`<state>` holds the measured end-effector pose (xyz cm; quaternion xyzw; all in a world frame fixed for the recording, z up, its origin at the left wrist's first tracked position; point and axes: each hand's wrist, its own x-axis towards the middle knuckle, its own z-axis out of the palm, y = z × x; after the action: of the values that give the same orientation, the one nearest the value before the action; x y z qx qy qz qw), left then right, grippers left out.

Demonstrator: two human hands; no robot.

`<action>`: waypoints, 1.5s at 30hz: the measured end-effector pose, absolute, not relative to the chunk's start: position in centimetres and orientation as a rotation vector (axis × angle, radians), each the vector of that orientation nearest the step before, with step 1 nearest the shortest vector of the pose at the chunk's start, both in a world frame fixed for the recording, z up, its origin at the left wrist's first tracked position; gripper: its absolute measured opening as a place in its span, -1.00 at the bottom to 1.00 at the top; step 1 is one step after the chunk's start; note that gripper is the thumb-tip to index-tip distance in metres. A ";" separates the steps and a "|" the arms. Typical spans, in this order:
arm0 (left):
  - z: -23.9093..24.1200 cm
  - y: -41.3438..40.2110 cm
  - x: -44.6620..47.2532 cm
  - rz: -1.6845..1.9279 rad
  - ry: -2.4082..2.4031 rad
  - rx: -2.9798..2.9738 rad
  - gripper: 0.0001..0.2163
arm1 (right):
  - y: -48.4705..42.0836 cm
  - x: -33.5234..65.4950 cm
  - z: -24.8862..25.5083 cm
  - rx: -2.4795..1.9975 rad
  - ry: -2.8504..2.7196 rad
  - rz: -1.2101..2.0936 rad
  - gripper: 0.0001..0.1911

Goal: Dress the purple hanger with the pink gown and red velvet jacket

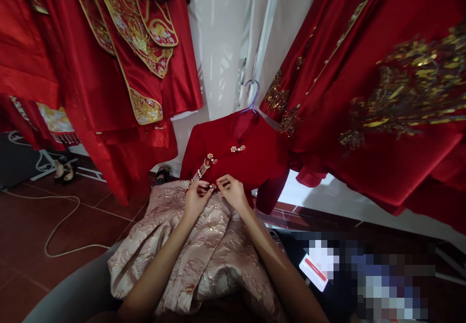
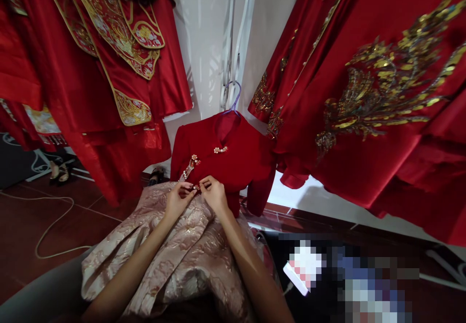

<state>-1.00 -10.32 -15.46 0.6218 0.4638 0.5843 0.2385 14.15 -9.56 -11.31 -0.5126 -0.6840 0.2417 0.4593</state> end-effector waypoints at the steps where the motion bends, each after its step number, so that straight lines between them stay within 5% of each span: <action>1: -15.5 -10.3 -1.0 1.604 1.290 1.748 -0.77 | -9.6 14.4 -11.0 -1.279 -1.657 0.576 -0.87; 7: -15.5 -10.5 -1.2 1.517 1.385 2.000 -0.82 | -9.6 14.3 -10.5 -1.278 -1.608 0.356 -0.83; 45: -14.8 -10.5 -1.0 1.530 1.289 1.785 -0.84 | -8.9 14.1 -12.2 -1.232 -1.739 0.621 -0.90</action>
<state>-1.01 -10.55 -14.84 0.6483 0.4680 0.5555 0.2283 14.09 -8.94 -12.25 -0.4972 -0.7015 0.2505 0.4449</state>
